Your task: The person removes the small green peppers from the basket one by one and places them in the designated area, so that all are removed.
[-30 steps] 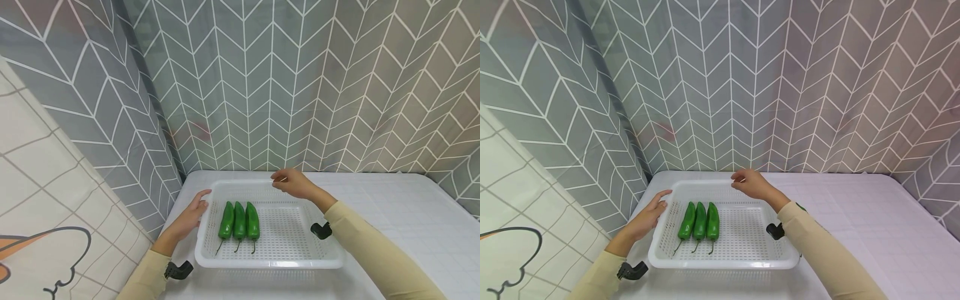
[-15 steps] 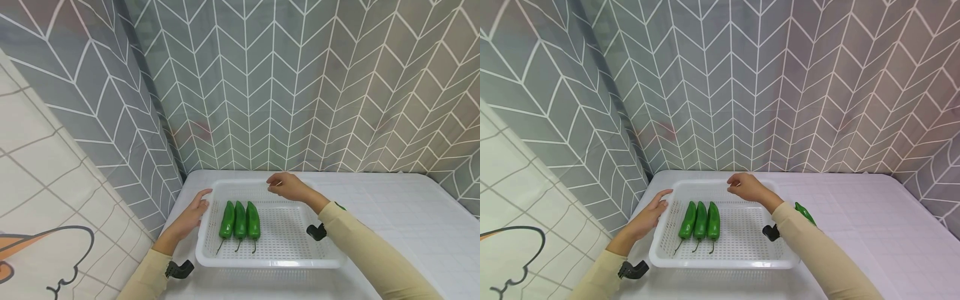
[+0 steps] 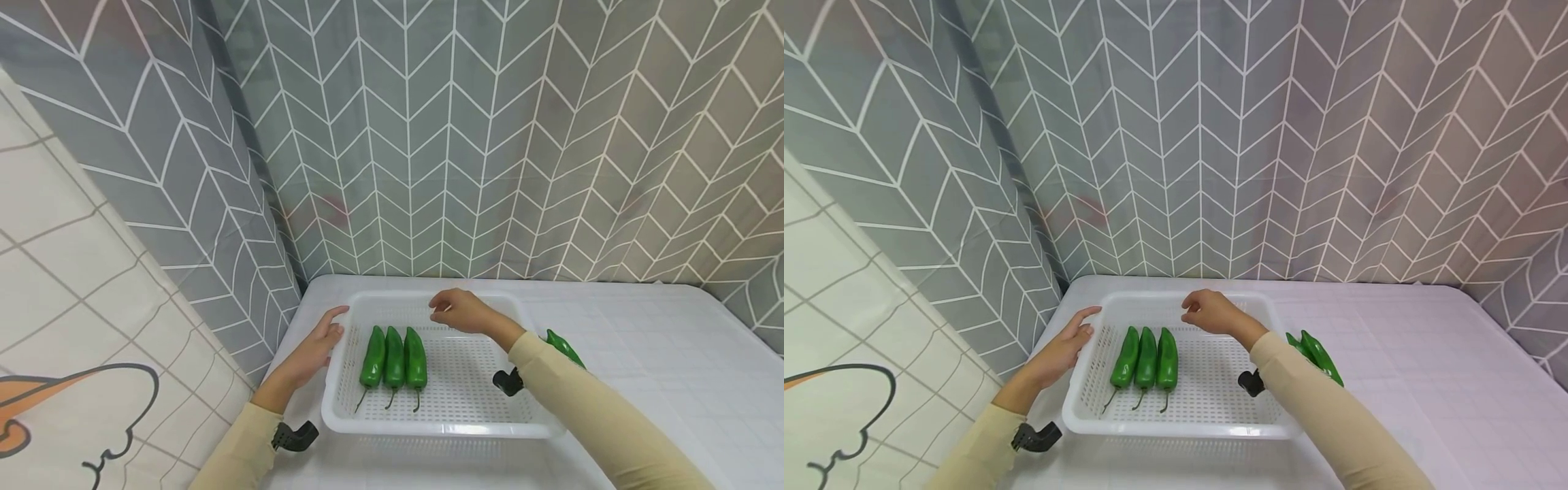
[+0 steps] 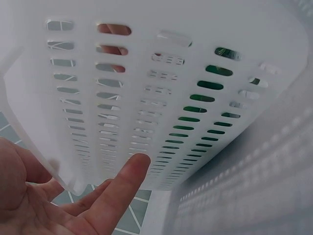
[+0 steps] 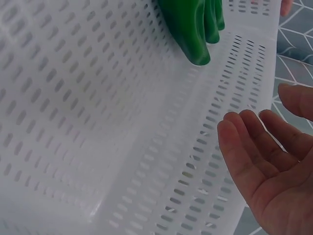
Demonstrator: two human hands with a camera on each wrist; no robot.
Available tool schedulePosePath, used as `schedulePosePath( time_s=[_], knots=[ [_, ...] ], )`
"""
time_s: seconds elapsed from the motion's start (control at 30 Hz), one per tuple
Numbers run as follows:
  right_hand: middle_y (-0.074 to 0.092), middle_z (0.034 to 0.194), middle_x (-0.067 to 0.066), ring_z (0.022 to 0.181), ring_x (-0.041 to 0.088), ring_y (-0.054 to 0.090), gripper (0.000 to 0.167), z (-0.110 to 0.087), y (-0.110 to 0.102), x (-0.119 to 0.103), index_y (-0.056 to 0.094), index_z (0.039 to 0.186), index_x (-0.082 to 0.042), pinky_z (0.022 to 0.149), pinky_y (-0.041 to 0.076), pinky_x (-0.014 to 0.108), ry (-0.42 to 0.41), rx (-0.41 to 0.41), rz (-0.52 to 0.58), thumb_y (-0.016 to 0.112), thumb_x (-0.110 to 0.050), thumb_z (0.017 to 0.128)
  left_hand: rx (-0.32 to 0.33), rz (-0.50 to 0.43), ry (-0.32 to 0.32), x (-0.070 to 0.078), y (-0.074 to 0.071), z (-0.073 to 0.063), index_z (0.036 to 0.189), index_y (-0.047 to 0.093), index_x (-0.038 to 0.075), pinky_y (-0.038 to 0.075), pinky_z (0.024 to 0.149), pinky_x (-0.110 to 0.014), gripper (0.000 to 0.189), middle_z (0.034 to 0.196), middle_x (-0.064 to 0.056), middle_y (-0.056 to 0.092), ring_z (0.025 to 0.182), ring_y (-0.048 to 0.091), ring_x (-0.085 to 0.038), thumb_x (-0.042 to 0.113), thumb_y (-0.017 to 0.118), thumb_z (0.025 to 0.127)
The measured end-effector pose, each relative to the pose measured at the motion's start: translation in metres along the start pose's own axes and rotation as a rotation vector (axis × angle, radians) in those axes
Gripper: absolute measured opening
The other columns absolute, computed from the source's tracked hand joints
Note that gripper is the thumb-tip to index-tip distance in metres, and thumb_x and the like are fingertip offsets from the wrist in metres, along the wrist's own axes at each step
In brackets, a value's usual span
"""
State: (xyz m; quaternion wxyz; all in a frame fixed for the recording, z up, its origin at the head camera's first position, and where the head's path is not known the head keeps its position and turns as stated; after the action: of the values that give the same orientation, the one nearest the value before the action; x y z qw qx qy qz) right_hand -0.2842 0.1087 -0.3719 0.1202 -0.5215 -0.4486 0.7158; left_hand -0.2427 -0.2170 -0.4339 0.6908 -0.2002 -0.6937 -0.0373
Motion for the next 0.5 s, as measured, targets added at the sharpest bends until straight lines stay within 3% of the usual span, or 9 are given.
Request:
schedulePosePath(
  time_s=[0.5],
  knots=[
    [0.07, 0.1, 0.014, 0.078, 0.021, 0.068, 0.031, 0.009, 0.021, -0.001, 0.064, 0.12, 0.01, 0.07, 0.057, 0.032, 0.032, -0.046, -0.015, 0.068, -0.009, 0.096, -0.024, -0.004, 0.007, 0.001, -0.001, -0.001, 0.16, 0.019, 0.022, 0.058, 0.084, -0.046, 0.048, 0.145, -0.023, 0.047, 0.119, 0.06, -0.034, 0.024, 0.031, 0.113]
  ],
)
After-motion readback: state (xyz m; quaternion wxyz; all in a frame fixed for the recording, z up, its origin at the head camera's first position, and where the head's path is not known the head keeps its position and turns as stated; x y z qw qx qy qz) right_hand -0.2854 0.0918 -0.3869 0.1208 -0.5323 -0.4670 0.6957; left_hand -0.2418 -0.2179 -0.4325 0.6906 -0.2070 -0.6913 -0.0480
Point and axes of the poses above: each hand's wrist, its own z-axis towards the middle knuckle, its own y-axis out of the palm, x = y × z, the point moved 1 cm from there along z, towards the middle knuckle
